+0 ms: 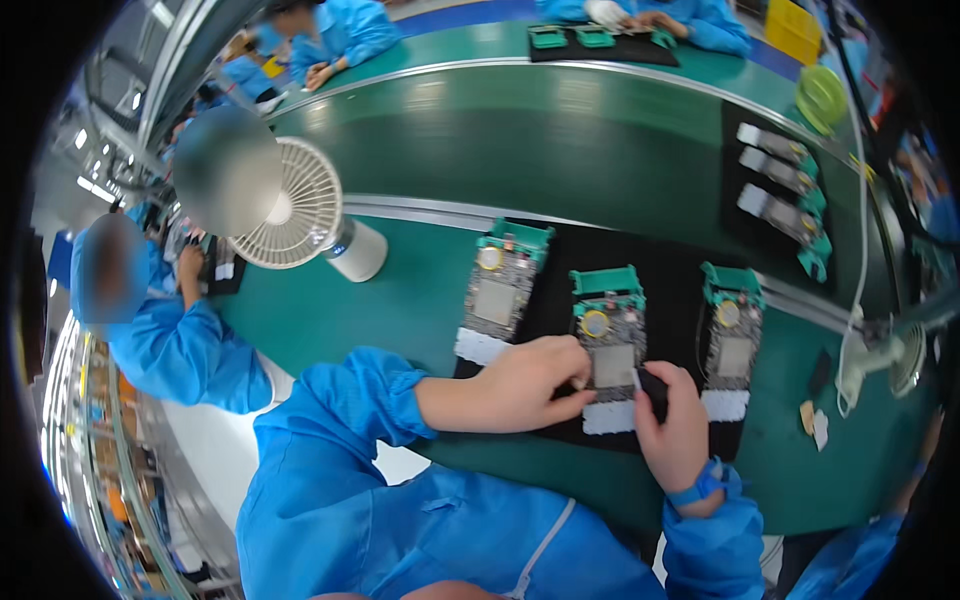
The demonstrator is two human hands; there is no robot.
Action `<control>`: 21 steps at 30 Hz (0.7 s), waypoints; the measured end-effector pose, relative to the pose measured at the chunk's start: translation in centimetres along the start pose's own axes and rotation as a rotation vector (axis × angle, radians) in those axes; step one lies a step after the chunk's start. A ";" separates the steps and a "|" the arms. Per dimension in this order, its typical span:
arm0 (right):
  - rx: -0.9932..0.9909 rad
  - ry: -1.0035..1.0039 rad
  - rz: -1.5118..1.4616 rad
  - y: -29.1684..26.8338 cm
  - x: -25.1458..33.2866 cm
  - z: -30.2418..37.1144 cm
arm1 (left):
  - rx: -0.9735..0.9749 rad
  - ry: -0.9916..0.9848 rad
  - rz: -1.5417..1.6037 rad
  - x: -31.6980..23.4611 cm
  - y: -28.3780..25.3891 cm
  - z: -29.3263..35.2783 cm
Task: Assembling electronic components onto circuit boards on a factory production line.
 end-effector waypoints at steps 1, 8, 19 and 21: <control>0.018 -0.008 0.000 0.0 0.0 0.1 | 0.002 0.000 -0.010 -0.2 0.2 -0.2; 0.004 0.054 -0.170 -0.1 -1.5 1.0 | 0.022 -0.031 -0.064 -0.9 0.1 -0.6; 0.031 -0.013 -0.031 0.3 -0.8 0.9 | -0.033 0.003 -0.135 -1.2 0.2 -0.4; 0.012 -0.017 -0.006 0.3 -0.8 0.9 | -0.022 0.002 -0.150 -1.4 0.2 -0.5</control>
Point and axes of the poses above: each hand's wrist, its own z-axis away from the middle knuckle, its own y-axis out of the palm, x = y × z, the point moved 9 cm from there along -z, towards the middle knuckle, and after that the axes turned 9 degrees about x, right-handed, at the moved point
